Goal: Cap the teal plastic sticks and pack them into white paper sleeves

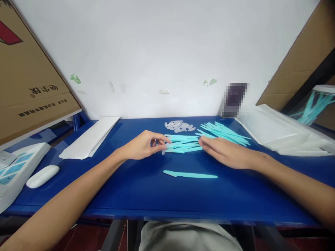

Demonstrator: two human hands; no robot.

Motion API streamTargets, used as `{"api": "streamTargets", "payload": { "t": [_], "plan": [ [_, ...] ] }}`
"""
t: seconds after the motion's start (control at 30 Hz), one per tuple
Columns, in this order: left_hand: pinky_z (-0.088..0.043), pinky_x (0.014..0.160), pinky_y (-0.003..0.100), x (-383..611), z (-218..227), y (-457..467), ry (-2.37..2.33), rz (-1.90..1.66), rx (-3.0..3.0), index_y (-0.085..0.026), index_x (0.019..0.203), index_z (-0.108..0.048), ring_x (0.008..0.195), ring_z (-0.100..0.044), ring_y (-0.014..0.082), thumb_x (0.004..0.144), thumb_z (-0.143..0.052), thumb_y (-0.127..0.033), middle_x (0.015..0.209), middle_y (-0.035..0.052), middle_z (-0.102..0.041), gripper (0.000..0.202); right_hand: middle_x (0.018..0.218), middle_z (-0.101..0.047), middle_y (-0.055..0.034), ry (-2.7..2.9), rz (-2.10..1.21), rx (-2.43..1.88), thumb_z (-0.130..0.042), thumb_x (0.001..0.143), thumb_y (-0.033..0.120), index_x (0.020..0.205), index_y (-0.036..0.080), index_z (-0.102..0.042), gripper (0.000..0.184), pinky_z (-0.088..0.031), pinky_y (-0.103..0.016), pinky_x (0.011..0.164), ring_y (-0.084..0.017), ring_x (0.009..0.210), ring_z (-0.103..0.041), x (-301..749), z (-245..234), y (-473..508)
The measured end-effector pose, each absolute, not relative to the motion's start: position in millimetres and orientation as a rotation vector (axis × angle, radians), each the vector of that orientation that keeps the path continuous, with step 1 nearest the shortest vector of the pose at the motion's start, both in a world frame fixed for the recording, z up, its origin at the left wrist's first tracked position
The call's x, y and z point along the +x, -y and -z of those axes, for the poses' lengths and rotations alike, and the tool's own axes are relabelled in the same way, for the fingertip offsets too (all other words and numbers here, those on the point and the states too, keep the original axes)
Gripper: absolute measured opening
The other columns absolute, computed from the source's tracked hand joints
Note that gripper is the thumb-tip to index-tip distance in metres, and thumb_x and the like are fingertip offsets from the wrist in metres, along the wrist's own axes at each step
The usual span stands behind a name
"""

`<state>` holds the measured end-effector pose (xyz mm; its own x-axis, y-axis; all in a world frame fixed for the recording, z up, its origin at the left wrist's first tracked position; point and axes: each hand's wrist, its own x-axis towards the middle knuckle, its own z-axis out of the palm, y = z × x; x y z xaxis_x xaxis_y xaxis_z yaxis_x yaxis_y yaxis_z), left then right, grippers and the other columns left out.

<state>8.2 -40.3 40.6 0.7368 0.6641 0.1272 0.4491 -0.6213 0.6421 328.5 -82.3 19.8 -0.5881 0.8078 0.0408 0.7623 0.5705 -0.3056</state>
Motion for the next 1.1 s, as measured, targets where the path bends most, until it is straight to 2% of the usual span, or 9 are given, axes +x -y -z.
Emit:
{"api": "streamTargets", "payload": {
  "t": [0.13, 0.23, 0.3, 0.53, 0.77, 0.9, 1.1],
  "plan": [
    [-0.048, 0.065, 0.025, 9, -38, 42, -0.807, -0.415, 2.399, -0.020, 0.091, -0.078, 0.076, -0.065, 0.0145, 0.092, -0.069, -0.038, 0.091, 0.0041, -0.077, 0.020, 0.088, -0.067, -0.0048, 2.603, -0.399, -1.312, -0.032, 0.105, 0.038, 0.110, 0.023, -0.056, 0.028, -0.040, -0.034, 0.072, -0.023, 0.080, -0.060, 331, -20, 79],
    [-0.046, 0.063, 0.024, 8, -35, 40, -0.819, -0.340, 2.442, -0.020, 0.086, -0.079, 0.071, -0.062, 0.0133, 0.089, -0.073, -0.037, 0.085, 0.0032, -0.076, 0.018, 0.084, -0.066, -0.0043, 2.648, -0.383, -1.231, -0.035, 0.105, 0.036, 0.092, 0.022, -0.055, 0.028, -0.037, -0.032, 0.070, -0.020, 0.074, -0.057, 331, -20, 78],
    [-0.046, 0.063, 0.024, 9, -33, 39, -0.834, -0.298, 2.454, -0.019, 0.085, -0.080, 0.071, -0.061, 0.0131, 0.089, -0.074, -0.035, 0.083, 0.0032, -0.076, 0.017, 0.080, -0.063, -0.0031, 2.661, -0.368, -1.191, -0.036, 0.104, 0.034, 0.084, 0.022, -0.050, 0.027, -0.035, -0.031, 0.067, -0.018, 0.069, -0.054, 330, -21, 79],
    [-0.049, 0.068, 0.025, 11, -31, 40, -0.840, -0.257, 2.529, -0.017, 0.081, -0.078, 0.072, -0.062, 0.0133, 0.089, -0.071, -0.029, 0.081, 0.0031, -0.075, 0.016, 0.077, -0.060, -0.0017, 2.665, -0.332, -1.121, -0.036, 0.104, 0.031, 0.081, 0.022, -0.048, 0.027, -0.033, -0.030, 0.066, -0.017, 0.066, -0.051, 327, -26, 83],
    [-0.047, 0.071, 0.028, 10, -33, 41, -0.796, -0.220, 2.713, -0.019, 0.087, -0.079, 0.078, -0.063, 0.0164, 0.095, -0.064, -0.028, 0.083, 0.0043, -0.075, 0.019, 0.082, -0.065, -0.0032, 2.653, -0.292, -1.160, -0.042, 0.101, 0.026, 0.086, 0.021, -0.057, 0.022, -0.036, -0.031, 0.069, -0.018, 0.071, -0.055, 329, -24, 80],
    [-0.045, 0.075, 0.032, 12, -35, 45, -0.769, -0.150, 2.912, -0.018, 0.088, -0.078, 0.080, -0.063, 0.0194, 0.097, -0.061, -0.026, 0.084, 0.0053, -0.075, 0.022, 0.084, -0.066, -0.0051, 2.639, -0.218, -1.121, -0.042, 0.101, 0.027, 0.088, 0.020, -0.064, 0.026, -0.040, -0.032, 0.071, -0.019, 0.075, -0.059, 330, -23, 80],
    [-0.042, 0.077, 0.036, 17, -35, 52, -0.738, -0.022, 3.186, -0.019, 0.090, -0.078, 0.084, -0.063, 0.0219, 0.095, -0.060, -0.021, 0.081, 0.0046, -0.071, 0.019, 0.092, -0.068, -0.0088, 2.598, -0.098, -1.137, -0.039, 0.104, 0.034, 0.108, 0.019, -0.073, 0.037, -0.043, -0.034, 0.072, -0.021, 0.079, -0.062, 331, -20, 79]
  ]
}}
